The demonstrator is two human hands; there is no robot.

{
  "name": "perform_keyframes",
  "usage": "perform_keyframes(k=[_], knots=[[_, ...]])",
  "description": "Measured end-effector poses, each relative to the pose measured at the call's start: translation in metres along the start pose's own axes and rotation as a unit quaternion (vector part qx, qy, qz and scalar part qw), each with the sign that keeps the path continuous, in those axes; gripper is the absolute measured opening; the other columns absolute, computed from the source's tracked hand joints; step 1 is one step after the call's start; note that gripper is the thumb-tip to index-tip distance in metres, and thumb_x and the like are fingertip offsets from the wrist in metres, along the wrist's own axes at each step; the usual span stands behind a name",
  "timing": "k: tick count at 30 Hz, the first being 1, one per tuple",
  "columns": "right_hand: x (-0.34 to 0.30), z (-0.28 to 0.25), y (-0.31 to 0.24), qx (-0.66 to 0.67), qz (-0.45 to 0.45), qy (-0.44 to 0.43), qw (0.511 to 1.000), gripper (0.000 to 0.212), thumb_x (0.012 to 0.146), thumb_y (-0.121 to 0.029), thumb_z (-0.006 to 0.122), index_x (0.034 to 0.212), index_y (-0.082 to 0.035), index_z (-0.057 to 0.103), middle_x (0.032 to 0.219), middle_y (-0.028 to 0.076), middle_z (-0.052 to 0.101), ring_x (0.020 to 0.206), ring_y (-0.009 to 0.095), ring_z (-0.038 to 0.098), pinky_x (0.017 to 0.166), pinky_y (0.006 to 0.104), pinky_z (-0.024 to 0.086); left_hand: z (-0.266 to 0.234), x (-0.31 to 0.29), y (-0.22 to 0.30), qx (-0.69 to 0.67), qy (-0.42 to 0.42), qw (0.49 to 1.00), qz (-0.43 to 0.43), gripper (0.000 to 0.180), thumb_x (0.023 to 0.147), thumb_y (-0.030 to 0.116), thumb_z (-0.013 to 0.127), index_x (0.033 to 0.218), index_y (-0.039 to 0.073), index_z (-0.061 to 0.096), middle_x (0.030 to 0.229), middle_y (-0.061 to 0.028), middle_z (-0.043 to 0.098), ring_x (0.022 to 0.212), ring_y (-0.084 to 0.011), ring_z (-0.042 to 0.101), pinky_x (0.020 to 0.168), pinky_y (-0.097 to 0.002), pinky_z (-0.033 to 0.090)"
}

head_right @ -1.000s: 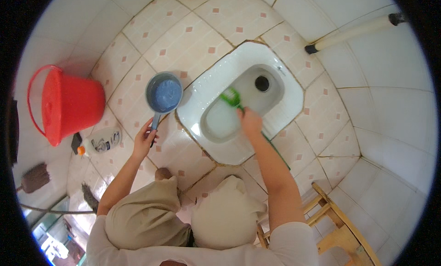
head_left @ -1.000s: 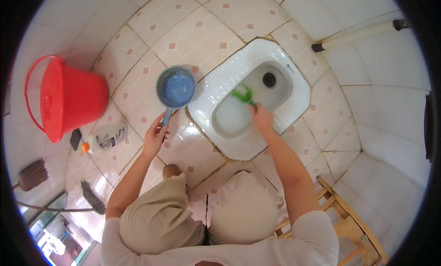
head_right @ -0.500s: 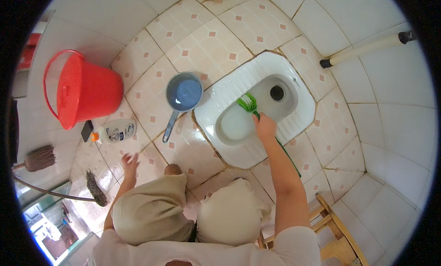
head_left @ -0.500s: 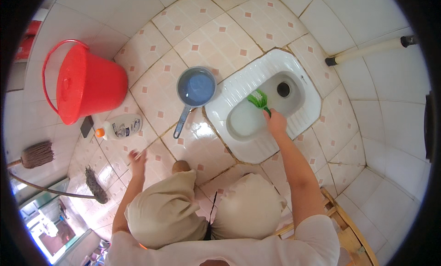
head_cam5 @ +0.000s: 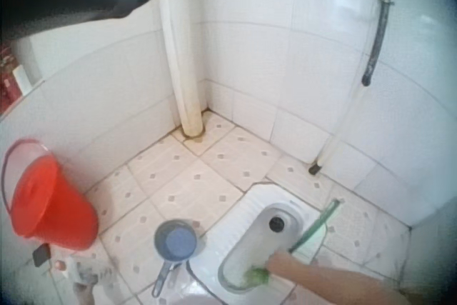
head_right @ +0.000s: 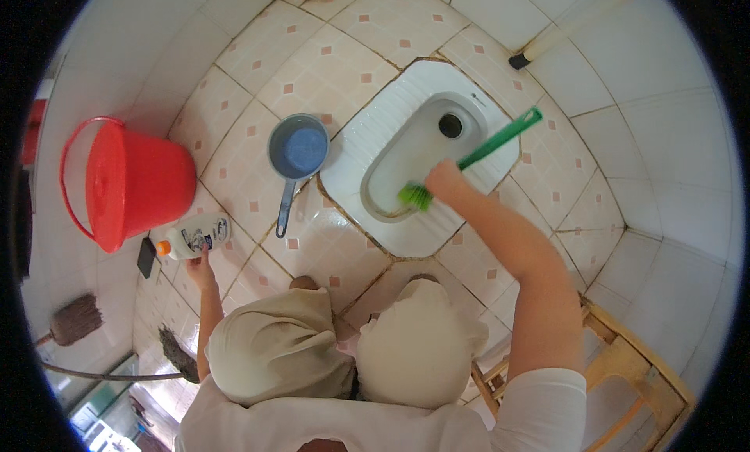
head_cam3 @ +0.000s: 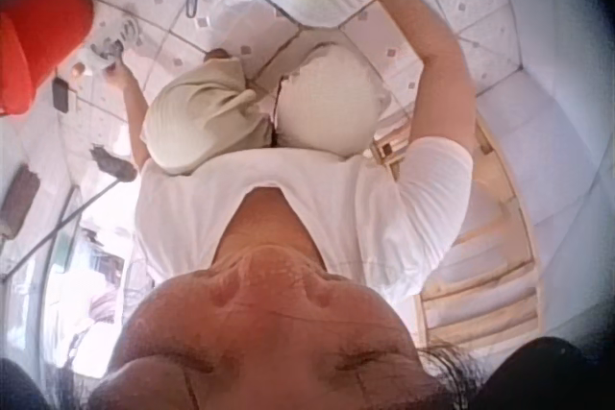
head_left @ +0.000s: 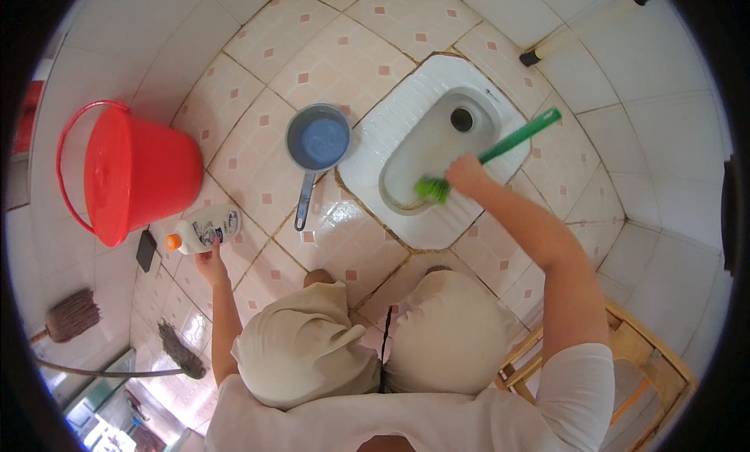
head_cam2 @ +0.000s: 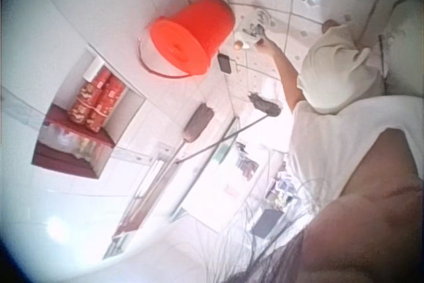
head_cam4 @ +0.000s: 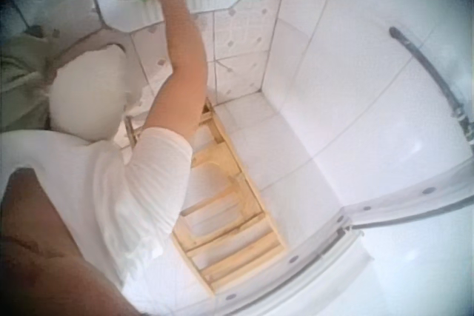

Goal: The person cleans a squat toilet by applying cleaning liquid from a bottle and scrubbing the basin with a green brush. They repeatedly scoop water from a red bucket using a blue ladle to rinse the toilet and the brush.

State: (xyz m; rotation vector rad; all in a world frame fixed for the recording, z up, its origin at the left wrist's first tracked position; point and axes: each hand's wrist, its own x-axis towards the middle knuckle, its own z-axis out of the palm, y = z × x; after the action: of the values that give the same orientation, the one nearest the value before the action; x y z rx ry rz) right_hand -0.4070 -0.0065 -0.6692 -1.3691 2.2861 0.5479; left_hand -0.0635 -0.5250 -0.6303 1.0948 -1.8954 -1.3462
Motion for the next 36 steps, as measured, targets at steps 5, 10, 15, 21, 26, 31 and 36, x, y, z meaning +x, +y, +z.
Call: perform_keyframes(k=[5, 10, 15, 21, 26, 31, 36], knots=[[0.027, -0.021, 0.003, -0.120, -0.081, 0.002, 0.989, 0.009, 0.071, -0.016, 0.061, 0.069, -0.013, 0.069, 0.070, 0.005, 0.065, 0.071, 0.025, 0.063, 0.060, 0.0398, 0.046, 0.006, -0.031, 0.019, 0.101, -0.093, 0.990, -0.020, 0.038, 0.081, 0.001, 0.067, 0.115, -0.006, 0.053, 0.109, -0.0119, 0.061, 0.099, -0.0167, 0.059, 0.086, -0.0282, 0.048], [0.055, -0.050, -0.055, -0.035, -0.142, -0.016, 0.989, 0.011, 0.071, -0.020, 0.063, 0.073, -0.011, 0.069, 0.075, 0.009, 0.066, 0.074, 0.027, 0.064, 0.066, 0.0402, 0.049, 0.014, -0.078, 0.040, 0.049, -0.112, 0.992, -0.020, 0.038, 0.079, 0.001, 0.068, 0.113, -0.006, 0.054, 0.106, -0.0120, 0.063, 0.094, -0.0179, 0.061, 0.082, -0.0294, 0.050], [0.024, -0.008, -0.068, 0.340, 0.135, -0.013, 0.931, 0.029, 0.079, -0.033, 0.060, 0.092, -0.008, 0.067, 0.090, 0.014, 0.066, 0.087, 0.031, 0.063, 0.075, 0.0410, 0.049, 0.022, -0.097, 0.078, 0.034, -0.201, 0.977, -0.067, 0.041, 0.077, -0.001, 0.068, 0.115, -0.007, 0.053, 0.107, -0.0135, 0.062, 0.098, -0.0192, 0.061, 0.084, -0.0314, 0.051], [0.020, 0.012, -0.066, 0.504, 0.305, 0.078, 0.804, 0.040, 0.084, -0.040, 0.053, 0.102, -0.007, 0.065, 0.097, 0.017, 0.065, 0.090, 0.035, 0.061, 0.081, 0.0417, 0.047, 0.037, -0.108, 0.107, 0.082, -0.288, 0.954, -0.025, 0.038, 0.075, 0.000, 0.071, 0.110, -0.003, 0.058, 0.103, -0.0094, 0.064, 0.096, -0.0183, 0.061, 0.084, -0.0313, 0.049], [0.038, 0.028, 0.005, 0.497, 0.398, 0.150, 0.756, 0.035, 0.084, -0.037, 0.053, 0.097, -0.006, 0.065, 0.088, 0.017, 0.066, 0.085, 0.036, 0.062, 0.076, 0.0446, 0.047, 0.063, -0.115, 0.121, 0.126, -0.364, 0.922, 0.032, 0.031, 0.071, 0.003, 0.075, 0.099, 0.001, 0.063, 0.093, -0.0079, 0.066, 0.087, -0.0173, 0.063, 0.077, -0.0313, 0.048], [0.033, 0.028, -0.065, 0.475, 0.366, 0.181, 0.780, 0.031, 0.085, -0.034, 0.053, 0.096, -0.007, 0.066, 0.086, 0.018, 0.065, 0.082, 0.035, 0.062, 0.072, 0.0457, 0.048, 0.078, -0.109, 0.084, 0.036, -0.403, 0.907, -0.117, 0.030, 0.067, 0.004, 0.077, 0.093, 0.002, 0.062, 0.086, -0.0099, 0.064, 0.081, -0.0222, 0.064, 0.072, -0.0315, 0.049], [0.027, 0.024, -0.045, 0.485, 0.359, 0.138, 0.786, 0.030, 0.084, -0.034, 0.055, 0.091, -0.007, 0.066, 0.082, 0.016, 0.065, 0.077, 0.036, 0.062, 0.068, 0.0456, 0.049, 0.131, -0.108, 0.131, 0.124, -0.499, 0.855, 0.063, 0.033, 0.066, 0.006, 0.078, 0.094, 0.003, 0.062, 0.089, -0.0101, 0.065, 0.082, -0.0240, 0.064, 0.073, -0.0328, 0.050]])
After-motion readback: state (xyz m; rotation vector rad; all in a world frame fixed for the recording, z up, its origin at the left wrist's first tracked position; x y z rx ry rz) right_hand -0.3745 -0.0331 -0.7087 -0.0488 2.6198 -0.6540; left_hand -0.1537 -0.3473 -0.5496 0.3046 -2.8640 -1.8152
